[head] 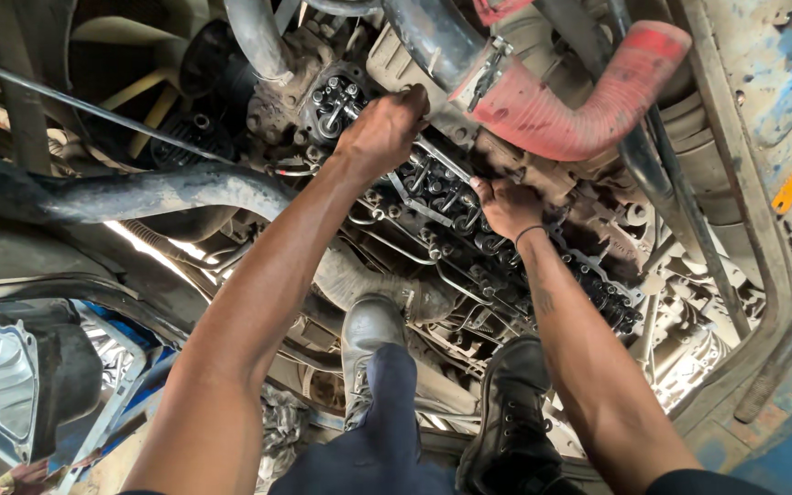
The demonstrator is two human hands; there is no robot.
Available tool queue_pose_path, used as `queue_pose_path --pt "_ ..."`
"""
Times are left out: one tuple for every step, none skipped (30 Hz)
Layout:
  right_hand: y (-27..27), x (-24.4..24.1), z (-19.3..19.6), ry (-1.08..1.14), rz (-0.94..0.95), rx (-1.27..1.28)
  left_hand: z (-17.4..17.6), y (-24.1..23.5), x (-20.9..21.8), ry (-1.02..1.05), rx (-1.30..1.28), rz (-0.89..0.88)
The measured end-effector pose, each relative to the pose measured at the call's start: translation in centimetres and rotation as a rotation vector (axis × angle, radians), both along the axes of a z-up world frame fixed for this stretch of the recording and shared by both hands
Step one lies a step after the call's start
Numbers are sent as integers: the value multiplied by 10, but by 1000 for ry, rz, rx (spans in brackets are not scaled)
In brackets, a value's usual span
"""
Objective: The person uses two wrenches to tighten bolts on the exposed valve train of a vehicle engine. They systematically move along the cylinder head, adjusting multiple fasteners while standing in the engine bay.
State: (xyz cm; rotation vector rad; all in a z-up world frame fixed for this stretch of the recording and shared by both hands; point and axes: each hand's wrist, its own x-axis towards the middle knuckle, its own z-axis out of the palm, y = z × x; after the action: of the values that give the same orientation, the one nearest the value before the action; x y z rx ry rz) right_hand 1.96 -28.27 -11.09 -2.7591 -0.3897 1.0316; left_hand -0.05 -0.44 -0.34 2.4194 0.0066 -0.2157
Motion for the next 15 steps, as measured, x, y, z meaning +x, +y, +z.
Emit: queue_pose_path --pt "-1 -1 -3 -4 -7 -24 -1 1 0 -10 -12 5" --pt "-2 -4 -5 12 -35 -7 -4 0 -2 -18 -24 14" --pt "-2 -10 -8 27 -63 9 -6 0 -3 -59 -32 8" --pt "-1 -16 -12 42 -86 27 -9 0 -4 -101 -37 6" --pt "3 -30 -16 -50 -115 37 -12 -1 -6 -143 -42 4" --pt "11 -46 -18 -145 -143 56 -12 -1 -8 -146 -44 7" --pt "18 -59 -18 -241 -173 75 -11 -3 -10 -150 -46 11" --pt "25 -64 -16 -229 -171 109 -8 -3 -4 -162 -48 -4" --pt "31 -67 -13 -218 -169 143 -2 5 -2 -147 -20 1" --pt "22 -66 -7 -213 -167 149 -2 1 -2 -135 -20 3" --pt "15 -66 -2 -187 -183 152 -2 -3 0 -122 -21 5" --pt "16 -61 1 -159 -187 168 -3 0 1 -126 -34 7" --pt "18 -53 4 -131 -190 184 -4 3 3 -130 -48 10" --pt "15 -53 8 -167 -138 199 -8 3 -4 -115 -67 21" --pt "13 -48 11 -202 -86 215 -12 2 -7 -134 -91 29"
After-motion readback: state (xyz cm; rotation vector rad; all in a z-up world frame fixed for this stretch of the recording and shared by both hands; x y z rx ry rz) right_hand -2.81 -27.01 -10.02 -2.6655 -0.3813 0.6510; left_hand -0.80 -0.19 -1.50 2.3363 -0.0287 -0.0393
